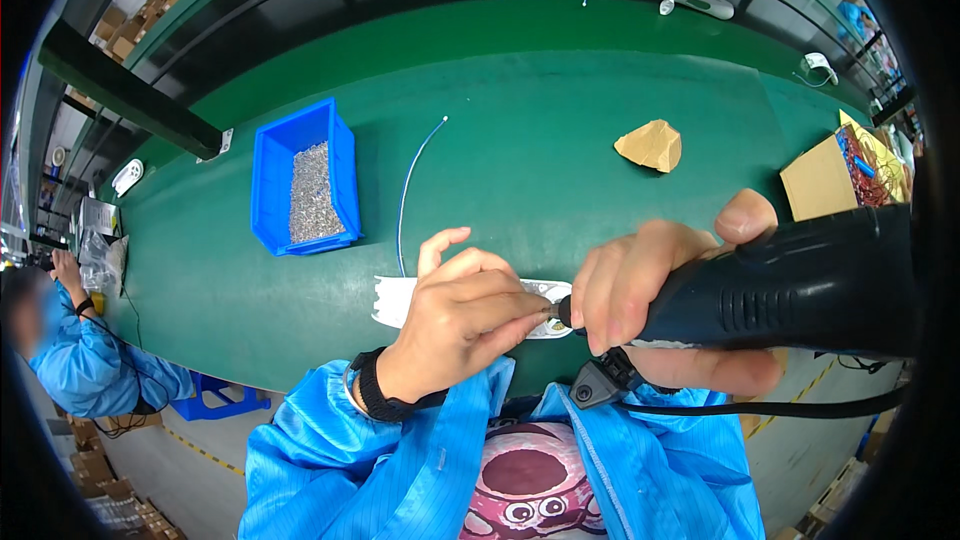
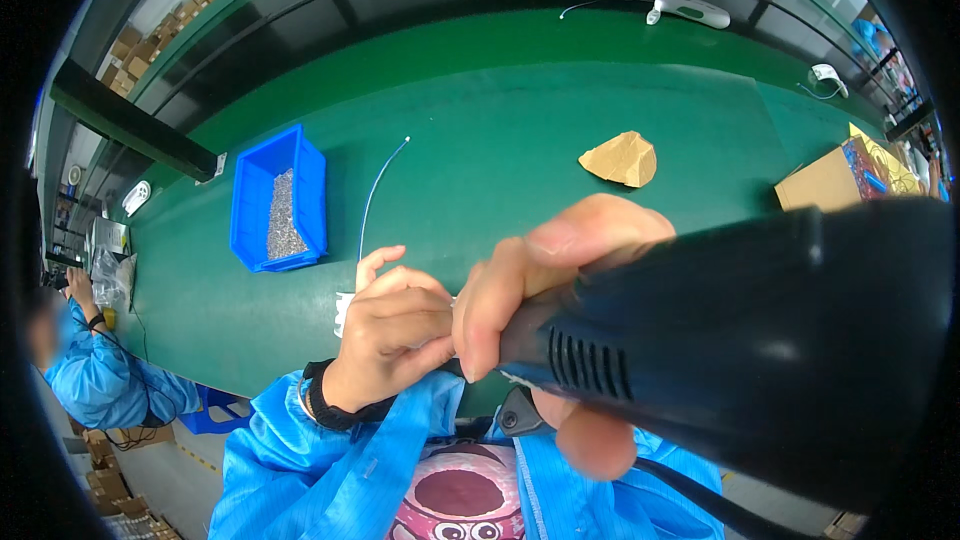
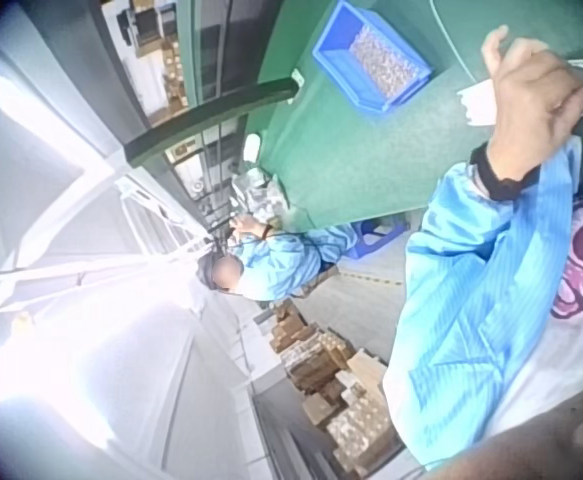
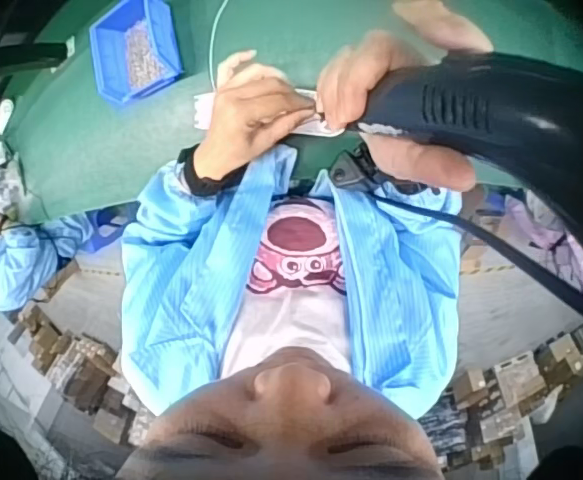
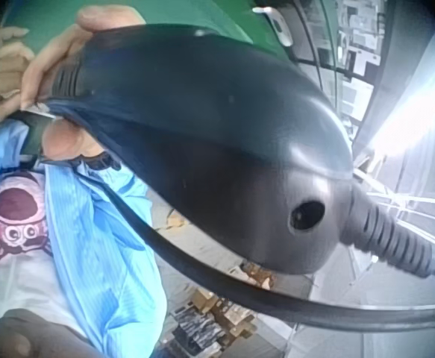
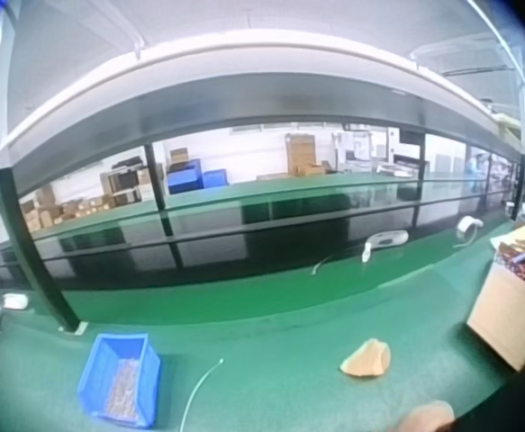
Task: Assemble white plastic housings using an electric screwdriver and screws at a manufacturing workbench.
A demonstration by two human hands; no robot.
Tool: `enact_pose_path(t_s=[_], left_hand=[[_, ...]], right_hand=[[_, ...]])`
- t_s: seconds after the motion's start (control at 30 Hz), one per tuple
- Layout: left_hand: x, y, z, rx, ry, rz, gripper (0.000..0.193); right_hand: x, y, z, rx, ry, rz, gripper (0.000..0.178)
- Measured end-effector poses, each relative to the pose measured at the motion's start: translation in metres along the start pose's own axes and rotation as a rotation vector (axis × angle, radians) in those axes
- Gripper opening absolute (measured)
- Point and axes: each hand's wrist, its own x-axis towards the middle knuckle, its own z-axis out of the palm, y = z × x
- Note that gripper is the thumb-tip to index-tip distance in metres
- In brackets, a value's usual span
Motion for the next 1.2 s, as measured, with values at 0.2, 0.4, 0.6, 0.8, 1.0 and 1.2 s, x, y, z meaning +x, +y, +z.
enact_pose_path(t_s=[0.2,0.4,0.6,0.8,1.0,1.2], left_hand=[[0.0,0.004,0.0,0.066,0.082,0.02,0.015],[-0.002,0.005,-0.001,0.282,0.06,0.024,0.014],[-0.015,-0.009,-0.022,0.472,0.087,-0.076,0.016],[-0.03,-0.015,-0.024,0.474,0.012,-0.107,0.016],[-0.028,-0.015,-0.021,0.535,-0.001,-0.104,0.016],[-0.029,-0.015,-0.019,0.542,0.003,-0.112,0.016]], right_hand=[[-0.001,-0.004,0.014,0.029,0.154,-0.024,0.074],[-0.006,0.007,0.012,-0.107,0.187,0.003,0.077],[-0.012,0.02,0.008,-0.202,0.472,0.204,0.078],[-0.012,0.027,0.014,-0.072,0.627,0.197,0.083],[-0.012,0.032,0.011,-0.118,0.628,0.169,0.081],[-0.016,0.034,0.01,-0.089,0.603,0.166,0.08]])
